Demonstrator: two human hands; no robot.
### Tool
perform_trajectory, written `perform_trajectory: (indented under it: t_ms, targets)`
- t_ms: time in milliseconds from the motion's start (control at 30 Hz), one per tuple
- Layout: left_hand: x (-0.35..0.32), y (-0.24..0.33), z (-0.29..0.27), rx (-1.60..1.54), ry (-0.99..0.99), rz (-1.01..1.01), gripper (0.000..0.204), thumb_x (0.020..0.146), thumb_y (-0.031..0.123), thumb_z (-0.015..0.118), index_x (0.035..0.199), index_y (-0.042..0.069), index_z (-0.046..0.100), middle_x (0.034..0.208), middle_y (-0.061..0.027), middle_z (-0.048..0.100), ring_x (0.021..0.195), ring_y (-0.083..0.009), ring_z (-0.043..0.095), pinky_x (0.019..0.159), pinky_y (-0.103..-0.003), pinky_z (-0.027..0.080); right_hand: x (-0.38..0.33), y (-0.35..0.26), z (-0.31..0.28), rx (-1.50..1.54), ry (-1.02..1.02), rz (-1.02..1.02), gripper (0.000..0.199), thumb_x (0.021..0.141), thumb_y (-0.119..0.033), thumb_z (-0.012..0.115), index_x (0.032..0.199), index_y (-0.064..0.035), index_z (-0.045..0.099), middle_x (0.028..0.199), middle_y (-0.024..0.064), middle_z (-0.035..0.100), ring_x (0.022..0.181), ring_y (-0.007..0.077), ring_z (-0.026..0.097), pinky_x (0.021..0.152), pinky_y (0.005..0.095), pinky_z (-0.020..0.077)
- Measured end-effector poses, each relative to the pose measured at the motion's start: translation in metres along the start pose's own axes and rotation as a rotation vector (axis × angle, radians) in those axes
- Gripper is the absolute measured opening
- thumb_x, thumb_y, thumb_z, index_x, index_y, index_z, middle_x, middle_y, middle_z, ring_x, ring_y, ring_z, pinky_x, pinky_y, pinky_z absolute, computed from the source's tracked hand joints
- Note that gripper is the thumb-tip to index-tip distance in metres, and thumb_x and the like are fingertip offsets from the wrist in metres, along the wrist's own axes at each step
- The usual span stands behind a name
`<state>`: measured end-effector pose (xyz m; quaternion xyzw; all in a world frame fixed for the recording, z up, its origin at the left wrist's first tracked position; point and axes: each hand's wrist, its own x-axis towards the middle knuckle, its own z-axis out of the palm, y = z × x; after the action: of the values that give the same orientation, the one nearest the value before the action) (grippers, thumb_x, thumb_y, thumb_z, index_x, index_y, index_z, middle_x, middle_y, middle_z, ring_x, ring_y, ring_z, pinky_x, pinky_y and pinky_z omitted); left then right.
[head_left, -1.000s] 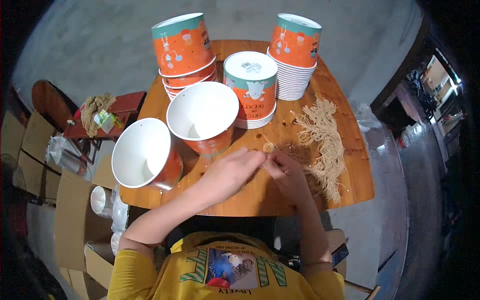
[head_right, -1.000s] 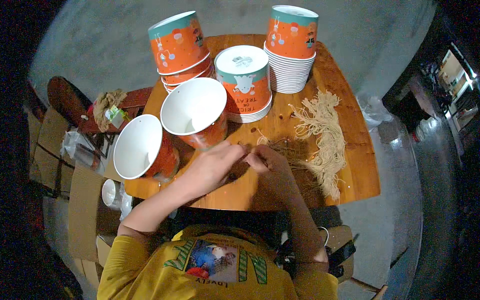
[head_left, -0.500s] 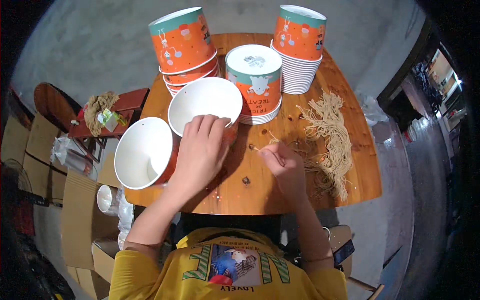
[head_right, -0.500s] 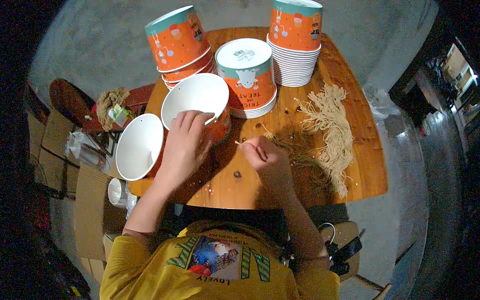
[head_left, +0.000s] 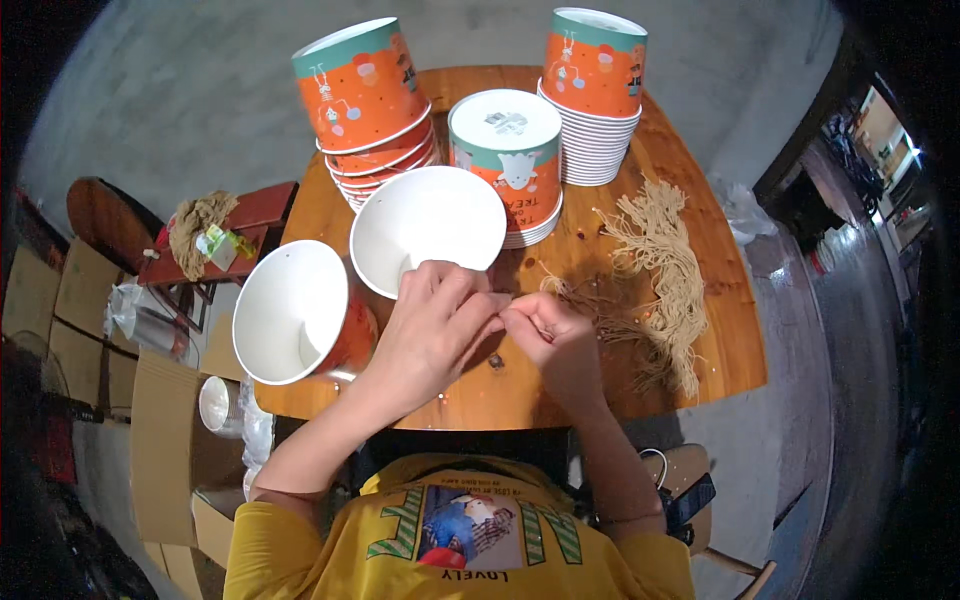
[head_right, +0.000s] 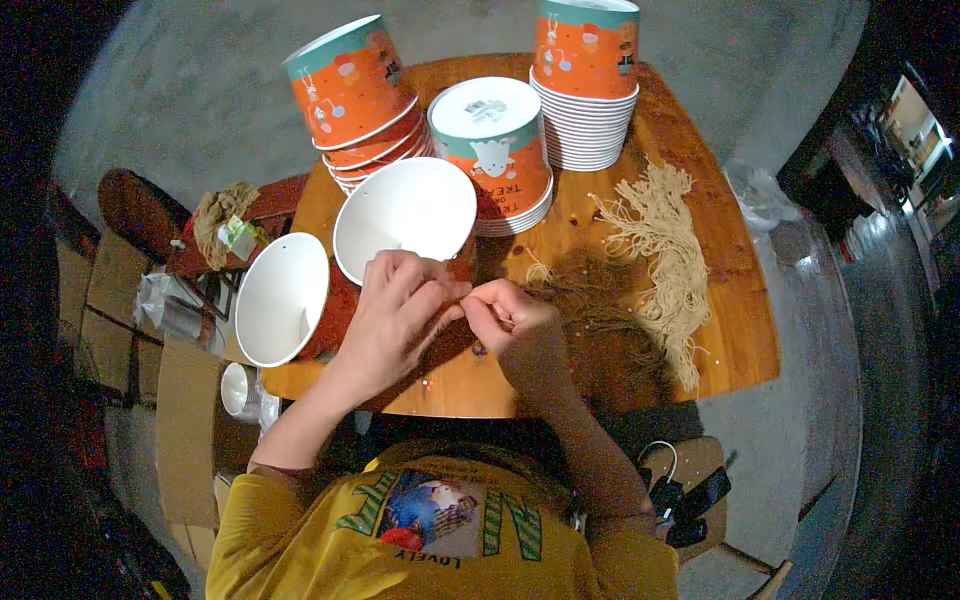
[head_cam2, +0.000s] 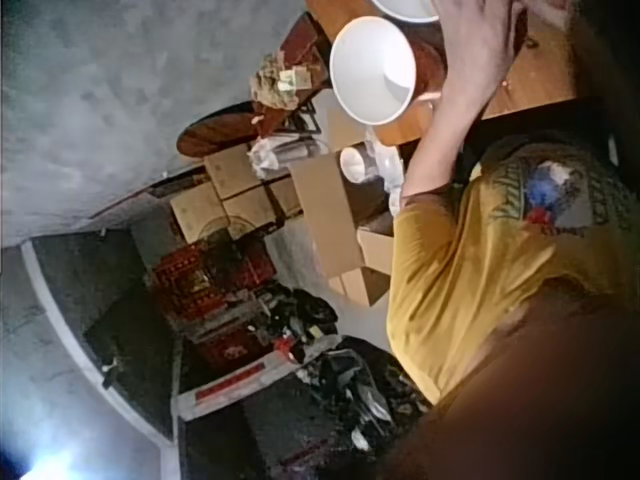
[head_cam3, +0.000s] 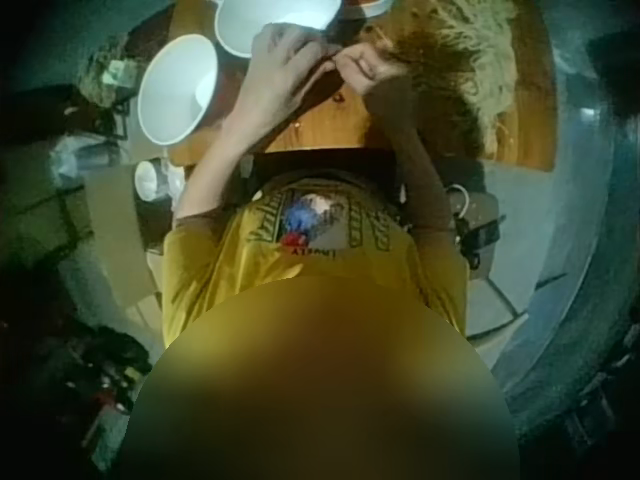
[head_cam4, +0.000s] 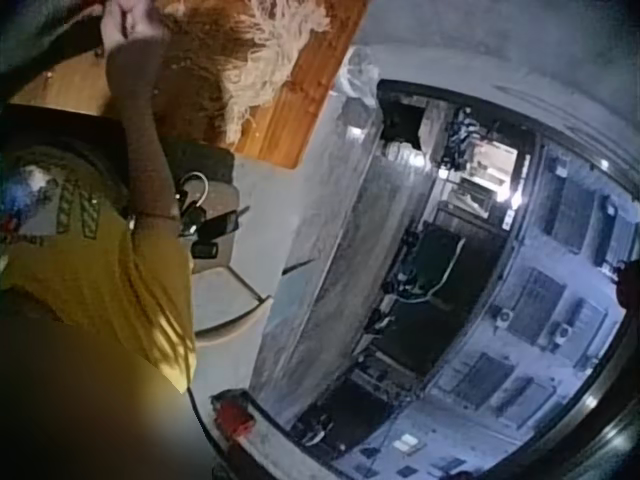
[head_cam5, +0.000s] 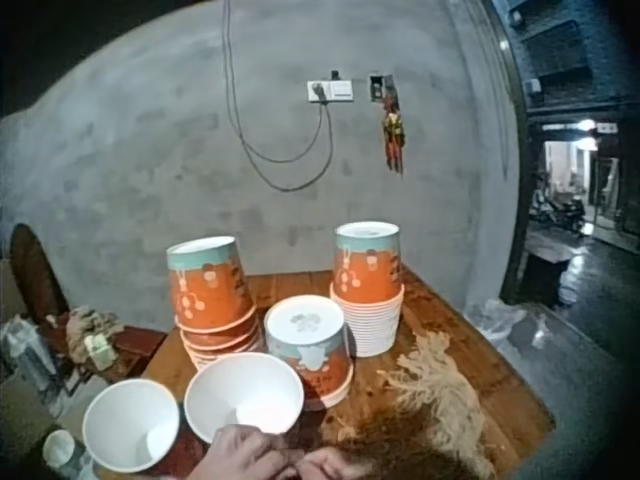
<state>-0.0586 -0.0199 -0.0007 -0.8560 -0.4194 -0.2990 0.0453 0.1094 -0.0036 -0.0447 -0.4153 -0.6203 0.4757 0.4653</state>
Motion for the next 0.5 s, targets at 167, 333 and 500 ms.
perform_trajectory:
  t_ms: [167,333,500]
  targets:
    - [-0.006,-0.004,-0.001,-0.014,-0.065,0.032,0.022,0.073,0.010,0.064,0.092,0.005,0.056,0.092,-0.0071,0.050,0.091,-0.0259,0.048,0.077,-0.037,0.039,0.000,0.003,0.001,0.137,-0.078,0.056,0.007,0.087,-0.009,0.061,0.084,-0.0028,0.062,0.066,-0.0054,0.054,0.061,0.0025,0.044,0.056,0.0204,0.0387]
    - [-0.012,0.004,-0.002,0.033,-0.029,0.031,0.020,0.073,0.006,0.062,0.091,0.004,0.052,0.088,-0.0093,0.049,0.088,-0.0274,0.048,0.076,-0.038,0.039,-0.001,0.009,0.000,0.202,-0.174,0.175,0.009,0.088,-0.011,0.061,0.086,-0.0016,0.062,0.074,-0.0040,0.057,0.070,0.0044,0.050,0.064,0.0212,0.0427]
    - [-0.014,0.004,-0.002,-0.135,-0.079,-0.110,0.021,0.073,-0.002,0.062,0.091,0.003,0.052,0.091,-0.0114,0.050,0.089,-0.0295,0.047,0.079,-0.038,0.038,-0.002,0.015,0.006,0.327,-0.174,0.139,0.007,0.087,-0.008,0.061,0.088,-0.0019,0.058,0.075,-0.0039,0.056,0.069,0.0032,0.049,0.063,0.0196,0.0413]
